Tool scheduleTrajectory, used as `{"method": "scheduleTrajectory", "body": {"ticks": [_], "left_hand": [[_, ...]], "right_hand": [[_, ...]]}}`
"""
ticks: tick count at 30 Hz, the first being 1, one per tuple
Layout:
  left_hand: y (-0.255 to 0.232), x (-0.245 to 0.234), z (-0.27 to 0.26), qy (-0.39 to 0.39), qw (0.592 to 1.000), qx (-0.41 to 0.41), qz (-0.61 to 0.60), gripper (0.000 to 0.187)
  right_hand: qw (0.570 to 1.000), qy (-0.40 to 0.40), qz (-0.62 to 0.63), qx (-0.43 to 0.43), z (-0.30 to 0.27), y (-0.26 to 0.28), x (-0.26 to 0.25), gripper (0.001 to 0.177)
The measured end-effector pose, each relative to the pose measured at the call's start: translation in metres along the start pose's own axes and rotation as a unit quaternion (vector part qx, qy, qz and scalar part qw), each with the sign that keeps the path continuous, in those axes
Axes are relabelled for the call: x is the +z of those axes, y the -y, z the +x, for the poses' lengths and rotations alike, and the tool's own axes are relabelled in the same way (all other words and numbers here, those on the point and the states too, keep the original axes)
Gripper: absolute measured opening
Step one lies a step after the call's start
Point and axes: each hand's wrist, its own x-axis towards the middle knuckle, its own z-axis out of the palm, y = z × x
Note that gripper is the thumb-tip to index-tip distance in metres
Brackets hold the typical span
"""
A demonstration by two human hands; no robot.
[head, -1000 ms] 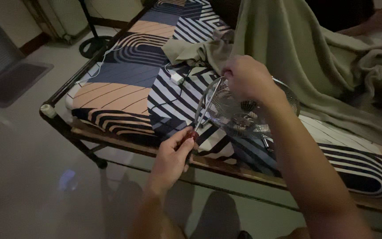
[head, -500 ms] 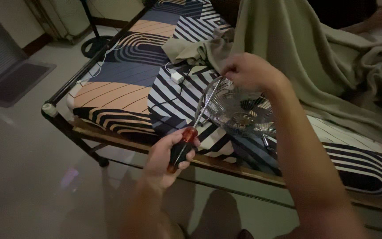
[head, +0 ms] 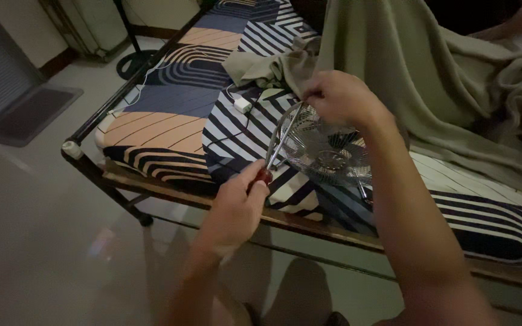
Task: The person uses a screwdriver to tighten screws on the metal cage of a small electric fan placed on a bed. They rotate the fan to access different screw locations and continue tightening throughout the clip.
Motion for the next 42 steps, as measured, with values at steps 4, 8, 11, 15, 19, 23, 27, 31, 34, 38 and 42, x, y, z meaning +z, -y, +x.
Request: {"method": "scheduleTrajectory", "body": {"ticks": [4, 8, 11, 15, 19, 23, 27, 31, 34, 38, 42], "left_hand": [[-0.005, 0.001, -0.003, -0.03, 0.975, 0.157, 0.157, 0.031], [-0.015, 0.002, -0.004, -0.032, 0.949, 0.144, 0.278, 0.046], [-0.025, 0.005, -0.007, 0.009, 0.926, 0.018, 0.378, 0.053], [-0.032, 0.009, -0.014, -0.056, 0.89, 0.11, 0.439, 0.05], [-0.03, 0.008, -0.009, -0.028, 0.912, 0.022, 0.41, 0.05], [-0.021, 0.003, -0.004, -0.007, 0.972, 0.019, 0.234, 0.053], [-0.016, 0.0, 0.005, 0.027, 0.997, -0.057, 0.044, 0.047], [-0.013, -0.005, 0.011, 0.027, 0.997, -0.052, 0.055, 0.037], [-0.008, -0.006, 0.011, 0.03, 0.992, -0.02, 0.124, 0.032], [-0.005, 0.001, 0.007, -0.056, 0.949, 0.189, 0.245, 0.03], [-0.01, 0.008, 0.005, -0.05, 0.913, 0.13, 0.384, 0.041]], "right_hand": [[1.0, -0.01, -0.011, -0.012, -0.004, 0.003, -0.001, 0.025], [0.999, -0.026, -0.03, -0.033, -0.006, 0.01, -0.003, 0.024], [0.999, 0.009, -0.03, 0.045, -0.005, 0.015, -0.003, 0.024], [0.999, -0.012, -0.021, 0.041, -0.008, 0.02, -0.005, 0.028], [0.999, -0.021, -0.044, 0.01, -0.009, 0.023, -0.011, 0.03], [0.998, 0.007, -0.056, 0.03, -0.01, 0.026, -0.012, 0.031], [0.998, -0.005, -0.031, 0.06, -0.011, 0.026, -0.009, 0.03], [0.998, -0.017, -0.056, 0.012, -0.01, 0.02, -0.008, 0.028], [0.999, -0.008, -0.044, 0.019, -0.008, 0.017, -0.006, 0.029], [0.999, -0.031, -0.031, 0.025, -0.01, 0.014, -0.003, 0.03], [0.998, -0.029, -0.044, -0.027, -0.009, 0.01, -0.005, 0.029]]}}
